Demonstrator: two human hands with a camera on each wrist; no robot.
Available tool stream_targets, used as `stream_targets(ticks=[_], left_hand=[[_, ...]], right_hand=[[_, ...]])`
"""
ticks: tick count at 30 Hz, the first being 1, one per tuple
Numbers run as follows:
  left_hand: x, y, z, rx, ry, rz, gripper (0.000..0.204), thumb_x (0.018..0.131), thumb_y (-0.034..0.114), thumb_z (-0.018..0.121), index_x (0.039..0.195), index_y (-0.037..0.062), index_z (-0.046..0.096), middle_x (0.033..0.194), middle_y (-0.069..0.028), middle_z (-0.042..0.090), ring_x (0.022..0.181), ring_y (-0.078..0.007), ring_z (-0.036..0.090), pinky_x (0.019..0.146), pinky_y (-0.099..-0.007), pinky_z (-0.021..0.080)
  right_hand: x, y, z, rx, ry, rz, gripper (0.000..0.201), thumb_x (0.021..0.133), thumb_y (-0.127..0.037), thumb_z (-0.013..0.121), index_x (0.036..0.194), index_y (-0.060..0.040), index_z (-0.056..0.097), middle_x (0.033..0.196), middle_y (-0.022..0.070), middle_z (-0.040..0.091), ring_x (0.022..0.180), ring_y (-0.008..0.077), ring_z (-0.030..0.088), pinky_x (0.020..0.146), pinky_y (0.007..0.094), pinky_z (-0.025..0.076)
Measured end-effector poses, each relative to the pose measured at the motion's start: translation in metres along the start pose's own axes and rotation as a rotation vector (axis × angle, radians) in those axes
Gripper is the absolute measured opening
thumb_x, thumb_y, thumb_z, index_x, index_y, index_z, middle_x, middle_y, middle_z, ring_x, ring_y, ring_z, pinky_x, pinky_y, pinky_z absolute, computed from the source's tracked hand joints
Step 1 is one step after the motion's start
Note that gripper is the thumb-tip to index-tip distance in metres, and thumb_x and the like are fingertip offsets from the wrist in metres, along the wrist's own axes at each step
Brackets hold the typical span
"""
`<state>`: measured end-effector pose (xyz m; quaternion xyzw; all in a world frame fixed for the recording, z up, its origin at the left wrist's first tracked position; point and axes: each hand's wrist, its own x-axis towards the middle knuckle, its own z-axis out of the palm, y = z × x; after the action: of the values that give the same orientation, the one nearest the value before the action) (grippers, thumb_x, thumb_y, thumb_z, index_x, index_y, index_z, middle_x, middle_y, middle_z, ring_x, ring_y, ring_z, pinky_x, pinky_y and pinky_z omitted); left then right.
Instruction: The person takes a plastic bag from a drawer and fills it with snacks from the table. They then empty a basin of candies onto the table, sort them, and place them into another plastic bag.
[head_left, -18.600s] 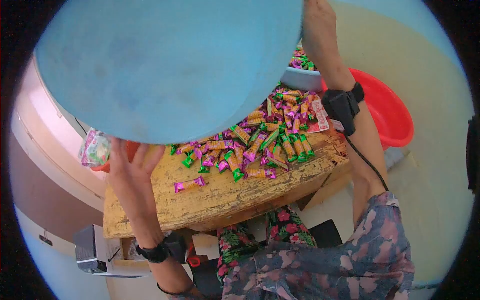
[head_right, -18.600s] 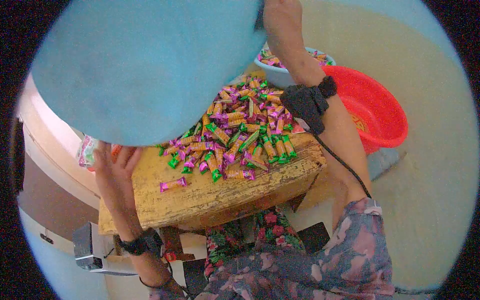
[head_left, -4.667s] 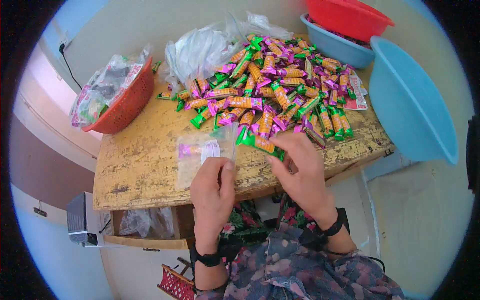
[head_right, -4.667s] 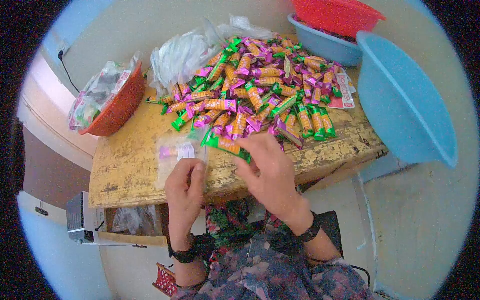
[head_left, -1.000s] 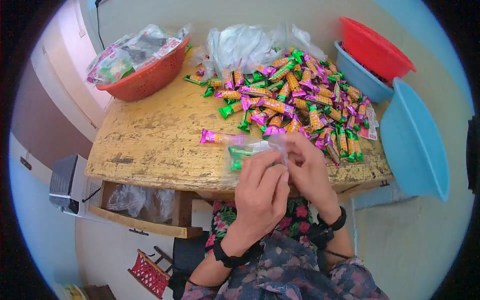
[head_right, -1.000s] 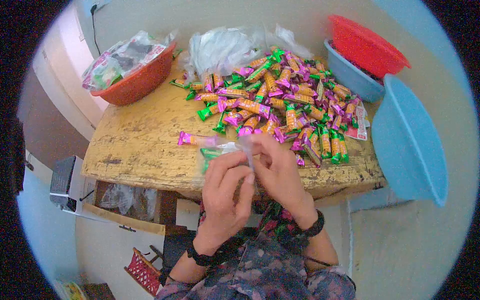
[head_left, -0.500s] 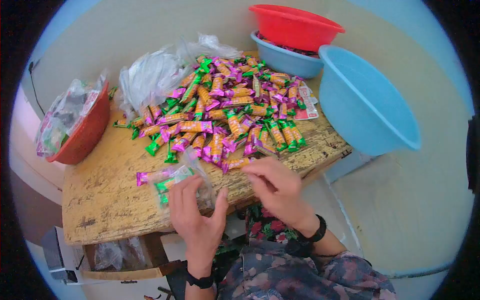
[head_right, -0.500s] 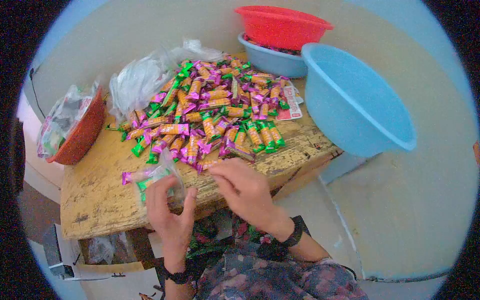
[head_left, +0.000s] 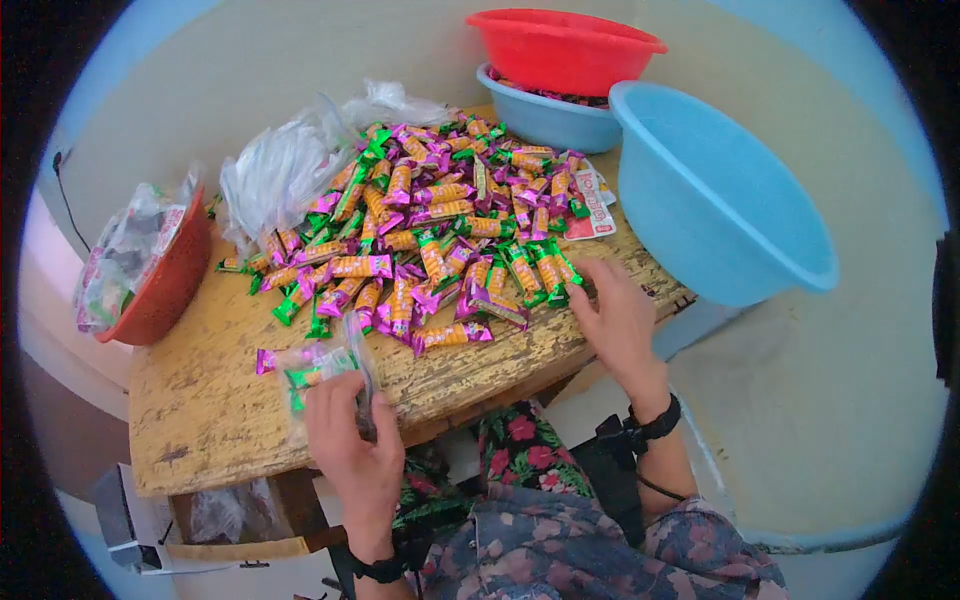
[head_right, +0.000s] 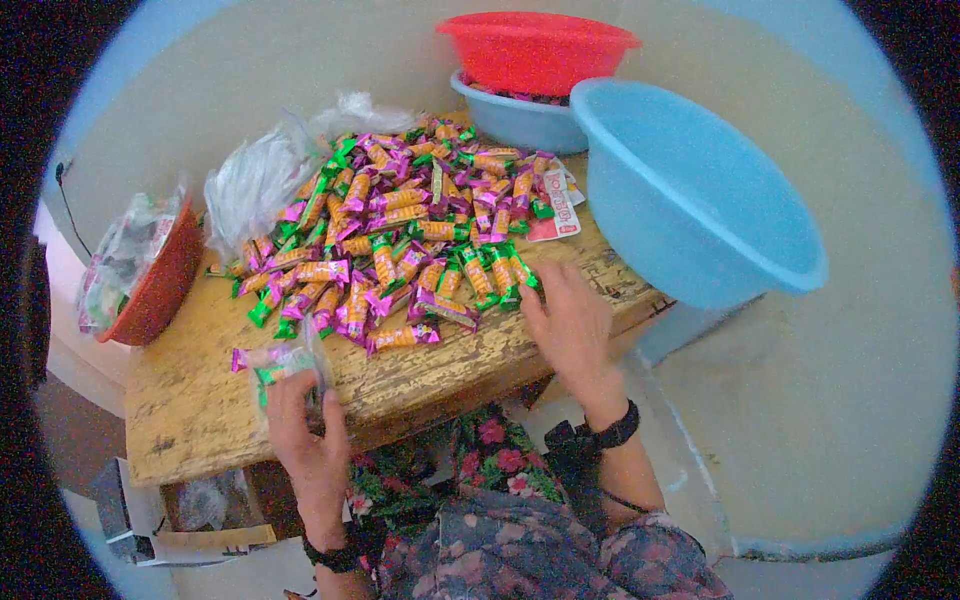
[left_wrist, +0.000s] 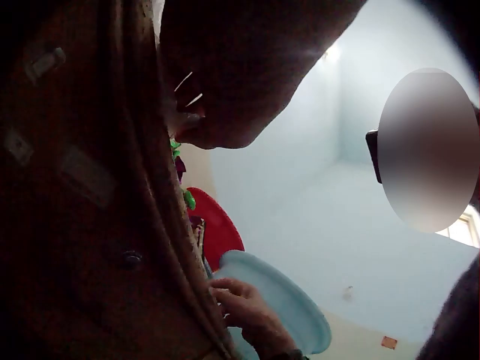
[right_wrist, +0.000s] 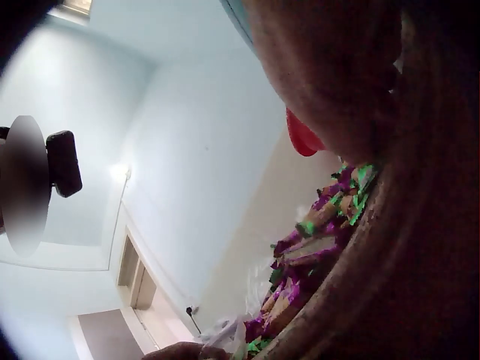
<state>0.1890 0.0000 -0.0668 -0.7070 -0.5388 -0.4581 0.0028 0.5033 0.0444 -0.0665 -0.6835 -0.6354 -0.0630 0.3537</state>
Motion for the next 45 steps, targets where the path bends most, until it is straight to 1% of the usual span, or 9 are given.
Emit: stream_targets(ticks=[3,6,8,11,14,18,29,42,45], left_hand=[[0.0,0.003,0.0,0.002,0.048,0.025,0.03,0.082,0.002,0.074,0.11,0.0013,0.062,0.11,-0.0166,0.066,0.106,-0.0388,0.06,0.097,-0.0488,0.047],[0.001,0.008,-0.003,0.009,0.112,0.063,0.03,0.082,0.001,0.076,0.109,0.0031,0.064,0.112,-0.0151,0.067,0.108,-0.0363,0.061,0.1,-0.0462,0.048],[0.0,0.009,-0.009,0.067,0.119,0.063,0.031,0.081,0.005,0.08,0.107,0.0041,0.065,0.115,-0.0143,0.067,0.111,-0.0359,0.06,0.098,-0.0465,0.048],[-0.002,0.009,-0.012,0.098,0.156,0.055,0.035,0.077,0.009,0.085,0.106,0.0049,0.066,0.114,-0.0127,0.067,0.109,-0.0346,0.06,0.096,-0.0458,0.048],[-0.009,0.013,-0.016,0.085,0.151,-0.036,0.037,0.075,0.01,0.087,0.105,0.0054,0.066,0.108,-0.0115,0.065,0.104,-0.0336,0.059,0.091,-0.0458,0.047],[-0.017,0.007,-0.014,0.108,0.13,-0.021,0.028,0.078,0.008,0.084,0.099,0.0047,0.067,0.098,-0.0112,0.063,0.094,-0.0312,0.058,0.082,-0.0438,0.047],[-0.027,0.0,-0.008,-0.095,0.225,0.002,0.016,0.085,-0.003,0.077,0.099,0.0031,0.071,0.091,-0.0105,0.063,0.074,-0.0211,0.061,0.06,-0.0327,0.049],[-0.031,-0.002,-0.006,-0.173,0.189,0.149,0.026,0.085,-0.004,0.076,0.11,0.001,0.071,0.096,-0.0142,0.067,0.08,-0.0291,0.066,0.065,-0.0351,0.053],[-0.029,0.001,-0.003,-0.231,0.194,0.135,0.027,0.083,-0.004,0.076,0.11,-0.0002,0.07,0.098,-0.0148,0.068,0.084,-0.0309,0.068,0.068,-0.0373,0.055]], right_hand=[[0.002,0.003,0.003,-0.08,0.039,-0.114,0.032,0.092,-0.023,0.071,0.12,-0.008,0.066,0.109,0.0163,0.067,0.095,0.0401,0.068,0.077,0.0499,0.055],[0.001,0.014,0.011,0.044,0.068,-0.064,0.034,0.092,-0.021,0.072,0.122,-0.0074,0.066,0.111,0.0174,0.069,0.095,0.0395,0.068,0.08,0.0488,0.055],[0.001,0.018,0.01,0.153,0.198,-0.035,0.031,0.09,-0.014,0.076,0.12,-0.0072,0.068,0.109,0.013,0.071,0.086,0.0281,0.07,0.076,0.04,0.055],[-0.005,-0.017,-0.017,0.428,0.254,0.197,0.028,0.089,-0.007,0.078,0.115,-0.0072,0.069,0.103,0.0057,0.071,0.079,0.0141,0.066,0.072,0.0301,0.053],[-0.026,-0.045,-0.027,0.62,0.02,0.137,0.027,0.087,-0.005,0.079,0.113,-0.0072,0.07,0.102,0.0019,0.069,0.076,0.0066,0.062,0.067,0.0244,0.05],[-0.046,-0.094,-0.017,0.737,-0.233,-0.164,0.026,0.087,-0.003,0.078,0.111,-0.0047,0.069,0.102,0.0055,0.067,0.076,0.0111,0.064,0.063,0.026,0.051],[-0.048,-0.131,0.005,0.868,-0.426,-0.206,0.023,0.088,-0.003,0.078,0.11,-0.0035,0.07,0.107,0.0075,0.068,0.08,0.0133,0.067,0.064,0.0266,0.054],[-0.033,-0.144,0.028,0.971,-0.652,-0.192,0.024,0.09,-0.003,0.072,0.114,-0.0042,0.07,0.106,0.0058,0.062,0.084,0.0141,0.064,0.072,0.0275,0.053],[-0.03,-0.152,0.038,0.897,-0.605,-0.372,0.029,0.094,0.002,0.068,0.122,-0.001,0.069,0.113,0.0032,0.06,0.094,0.0084,0.062,0.077,0.0236,0.053]])
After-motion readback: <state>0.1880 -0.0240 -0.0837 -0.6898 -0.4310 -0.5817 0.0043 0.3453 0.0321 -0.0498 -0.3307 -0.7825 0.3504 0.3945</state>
